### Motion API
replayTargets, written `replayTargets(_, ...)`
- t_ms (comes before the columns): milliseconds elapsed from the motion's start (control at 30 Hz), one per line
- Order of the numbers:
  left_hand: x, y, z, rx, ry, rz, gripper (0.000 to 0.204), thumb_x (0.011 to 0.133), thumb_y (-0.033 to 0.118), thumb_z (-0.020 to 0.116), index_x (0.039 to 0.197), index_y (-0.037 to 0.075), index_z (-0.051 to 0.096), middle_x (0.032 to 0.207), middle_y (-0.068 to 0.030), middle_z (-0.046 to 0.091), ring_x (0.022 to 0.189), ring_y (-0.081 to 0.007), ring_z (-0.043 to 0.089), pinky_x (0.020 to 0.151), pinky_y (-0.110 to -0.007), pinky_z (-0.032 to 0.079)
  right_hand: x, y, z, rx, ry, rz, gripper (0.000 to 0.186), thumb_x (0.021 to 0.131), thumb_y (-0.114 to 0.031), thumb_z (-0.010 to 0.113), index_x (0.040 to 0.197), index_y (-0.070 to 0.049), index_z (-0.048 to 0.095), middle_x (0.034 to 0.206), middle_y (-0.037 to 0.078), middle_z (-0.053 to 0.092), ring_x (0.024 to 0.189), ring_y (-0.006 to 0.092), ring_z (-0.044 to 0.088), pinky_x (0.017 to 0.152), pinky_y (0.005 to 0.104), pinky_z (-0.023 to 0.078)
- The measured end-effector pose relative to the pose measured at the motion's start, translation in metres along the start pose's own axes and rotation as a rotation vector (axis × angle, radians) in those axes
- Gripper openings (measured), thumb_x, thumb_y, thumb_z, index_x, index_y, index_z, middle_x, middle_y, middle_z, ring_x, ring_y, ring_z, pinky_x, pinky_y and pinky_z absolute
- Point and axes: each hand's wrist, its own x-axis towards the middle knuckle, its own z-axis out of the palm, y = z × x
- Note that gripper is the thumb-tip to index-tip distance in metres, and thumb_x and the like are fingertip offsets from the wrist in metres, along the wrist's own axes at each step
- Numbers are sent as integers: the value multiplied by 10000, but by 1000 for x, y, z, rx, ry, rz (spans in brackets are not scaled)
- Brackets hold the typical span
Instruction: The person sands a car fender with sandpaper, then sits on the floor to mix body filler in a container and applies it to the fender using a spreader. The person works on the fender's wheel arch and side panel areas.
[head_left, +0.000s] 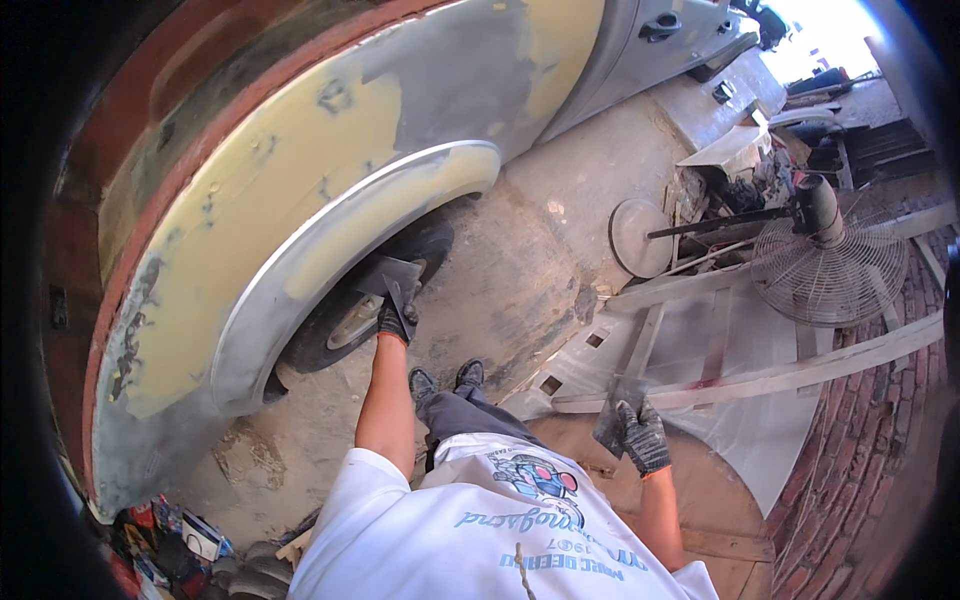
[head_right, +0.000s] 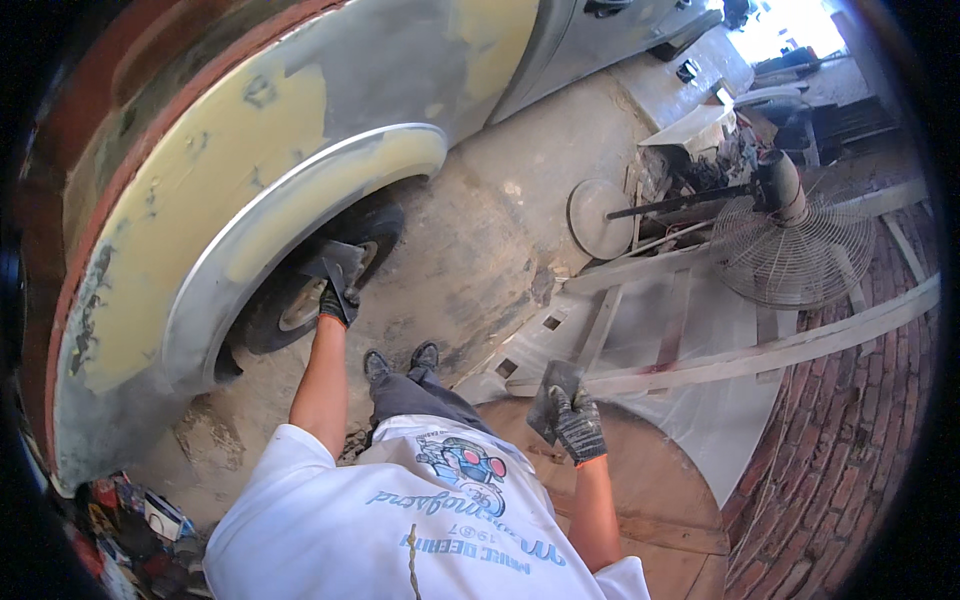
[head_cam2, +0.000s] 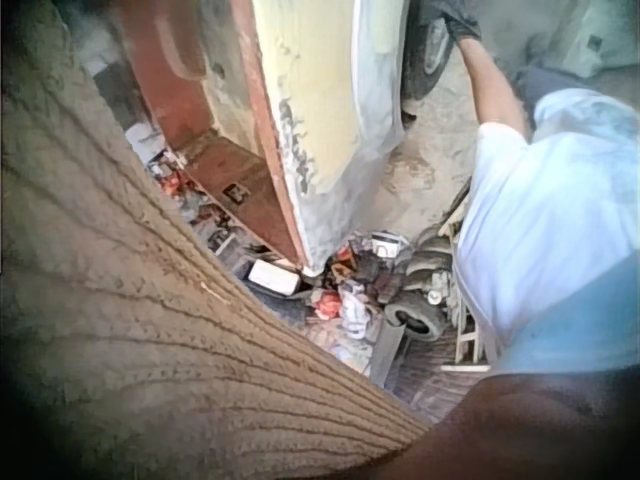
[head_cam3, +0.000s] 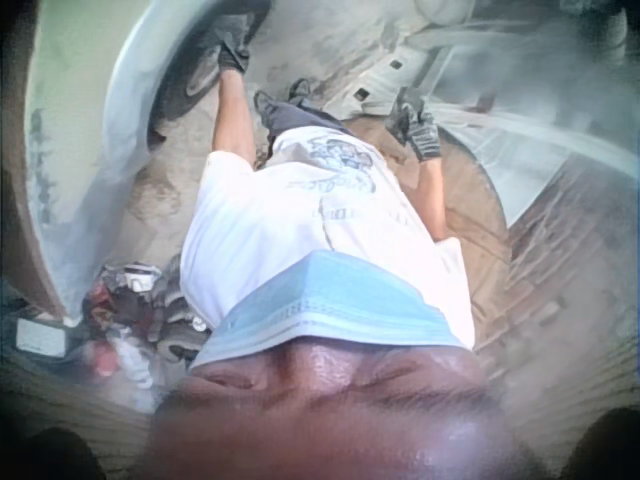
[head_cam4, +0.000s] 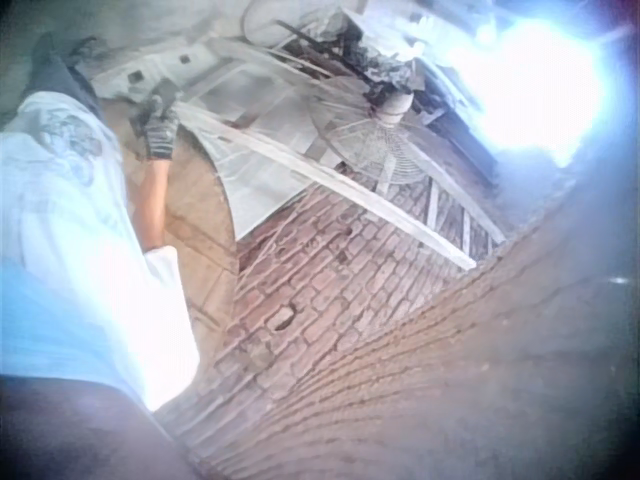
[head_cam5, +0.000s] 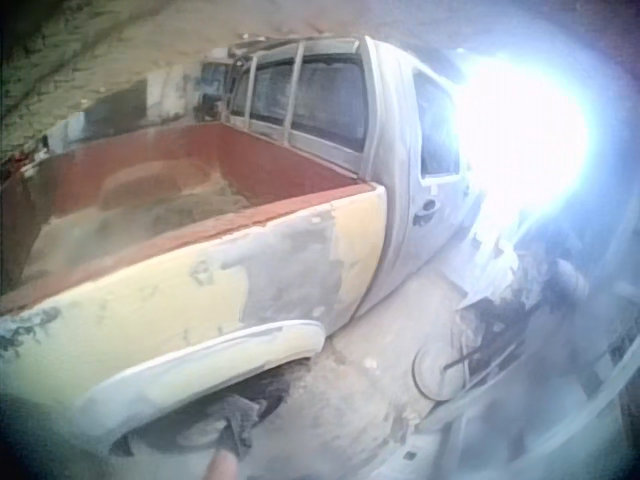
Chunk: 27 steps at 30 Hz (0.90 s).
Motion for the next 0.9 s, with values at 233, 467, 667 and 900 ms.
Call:
replayTargets(233,-150,-26,-42,175,172,314,223,915,235,565,1121,156,530,765,27,592,437,-116,493,358,-264,368,24,-26,46,12,-266,-50,286,870,-38,604,1149,-39,542,1033,58,629,868,129,576,771,272,489)
replayTargets(467,-328,-4,-40,511,416,529,244,896,168,562,1083,13,546,943,-62,596,833,-150,561,742,-278,467,54,-39,140,-489,-548,-634,206,893,-182,584,1036,-36,613,918,185,653,793,283,626,710,371,483)
replayTargets(667,-391,40,16,470,390,198,318,918,282,579,1152,70,551,770,6,600,446,-71,463,363,-206,344,63,-38,198,-347,-526,-534,282,904,-182,586,1150,-45,561,1037,141,631,893,238,591,770,340,475)
replayTargets(900,-374,104,64,531,117,63,326,892,224,626,1151,29,586,915,-3,628,622,-52,548,513,-200,438,97,-71,172,135,-314,-527,326,902,-167,604,1190,-27,540,1004,43,637,903,108,565,795,273,476)
